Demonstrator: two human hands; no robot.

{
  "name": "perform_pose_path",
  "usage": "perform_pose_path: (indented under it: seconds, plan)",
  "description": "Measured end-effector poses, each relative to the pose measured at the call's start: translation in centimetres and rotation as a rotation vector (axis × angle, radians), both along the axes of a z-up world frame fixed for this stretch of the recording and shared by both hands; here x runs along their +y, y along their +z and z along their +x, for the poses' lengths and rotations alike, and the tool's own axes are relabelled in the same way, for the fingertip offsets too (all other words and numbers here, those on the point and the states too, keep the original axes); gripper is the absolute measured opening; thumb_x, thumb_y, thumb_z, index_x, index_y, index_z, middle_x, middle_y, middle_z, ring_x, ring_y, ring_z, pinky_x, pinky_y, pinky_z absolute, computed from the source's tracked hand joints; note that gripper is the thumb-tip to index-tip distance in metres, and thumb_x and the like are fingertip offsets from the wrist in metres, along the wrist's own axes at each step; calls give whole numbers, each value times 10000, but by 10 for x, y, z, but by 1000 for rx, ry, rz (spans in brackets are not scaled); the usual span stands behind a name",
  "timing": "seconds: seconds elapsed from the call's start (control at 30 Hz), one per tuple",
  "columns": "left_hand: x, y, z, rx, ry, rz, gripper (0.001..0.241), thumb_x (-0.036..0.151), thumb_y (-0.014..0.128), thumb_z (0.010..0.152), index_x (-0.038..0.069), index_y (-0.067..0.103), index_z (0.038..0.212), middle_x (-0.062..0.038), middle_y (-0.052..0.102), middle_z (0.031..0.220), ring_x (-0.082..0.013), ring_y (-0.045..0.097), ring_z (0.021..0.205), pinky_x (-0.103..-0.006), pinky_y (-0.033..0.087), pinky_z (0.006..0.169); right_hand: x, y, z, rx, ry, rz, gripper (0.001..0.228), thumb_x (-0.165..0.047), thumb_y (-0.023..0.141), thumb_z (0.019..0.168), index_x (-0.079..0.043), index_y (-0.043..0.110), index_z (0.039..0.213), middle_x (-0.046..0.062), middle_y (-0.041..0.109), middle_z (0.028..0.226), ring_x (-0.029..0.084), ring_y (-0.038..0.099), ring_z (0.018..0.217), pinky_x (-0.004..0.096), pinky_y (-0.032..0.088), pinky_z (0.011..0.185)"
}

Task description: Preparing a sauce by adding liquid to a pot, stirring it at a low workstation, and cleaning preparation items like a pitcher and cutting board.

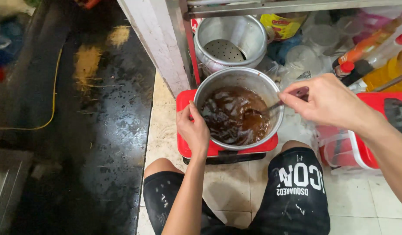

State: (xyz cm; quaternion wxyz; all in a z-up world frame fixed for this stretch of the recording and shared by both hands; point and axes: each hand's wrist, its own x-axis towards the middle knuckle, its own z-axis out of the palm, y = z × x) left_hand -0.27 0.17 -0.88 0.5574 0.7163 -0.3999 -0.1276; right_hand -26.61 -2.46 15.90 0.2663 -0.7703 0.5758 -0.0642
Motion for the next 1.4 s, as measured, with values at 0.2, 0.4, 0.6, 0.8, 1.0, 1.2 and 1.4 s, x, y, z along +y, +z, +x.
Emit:
perform_pose_path:
  seconds: [0.2,0.4,0.6,0.8,1.0,1.2,1.4]
  plan:
    - [3,-1,0,55,14,15,346,280,585,1027,-21,753,1057,-208,661,870,-353,637,824,-463,482,762,-4,-40,17,-25,-70,-297,292,-316,683,971,-70,804,1073,169,707,681,222,644,482,361,486,511]
    - [6,-2,2,49,22,46,347,299,595,1019,-2,769,1024,-216,691,890,-364,662,845,-472,493,778,-19,-91,22,-580,-112,-66,295,-280,646,1009,-12,763,1051,71,757,793,88,699,657,267,570,590]
    - [4,-6,3,-17,10,2,340,285,587,1024,-3,768,1031,-219,686,898,-383,658,866,-485,491,785,2,-56,6,-529,-32,171,317,-287,642,983,-14,799,1022,94,756,759,136,700,666,286,584,603]
    - [6,-1,2,9,-26,-14,348,296,586,1025,-6,759,1040,-216,694,891,-370,660,857,-471,499,792,18,-14,6,-53,-193,-69,343,-335,665,966,-32,826,960,111,765,674,150,708,579,328,545,574]
    - [5,-7,4,32,-34,-23,357,301,583,1025,-7,763,1044,-218,698,890,-363,664,843,-468,502,804,-3,-66,10,-305,-158,-269,311,-295,641,974,-21,775,1038,67,772,721,117,725,603,294,556,554]
    - [6,-5,5,17,-54,-44,369,307,575,1034,-7,767,1065,-240,721,962,-387,682,919,-476,505,850,-16,-97,10,-738,-81,113,299,-269,627,1002,-6,764,1041,64,762,758,103,695,628,261,586,584]
    - [5,-6,5,10,-40,-16,381,323,578,1036,-9,763,1073,-252,716,976,-405,680,926,-489,502,860,6,-33,7,-402,-171,107,318,-294,654,950,-3,782,943,95,760,698,158,711,584,314,571,544]
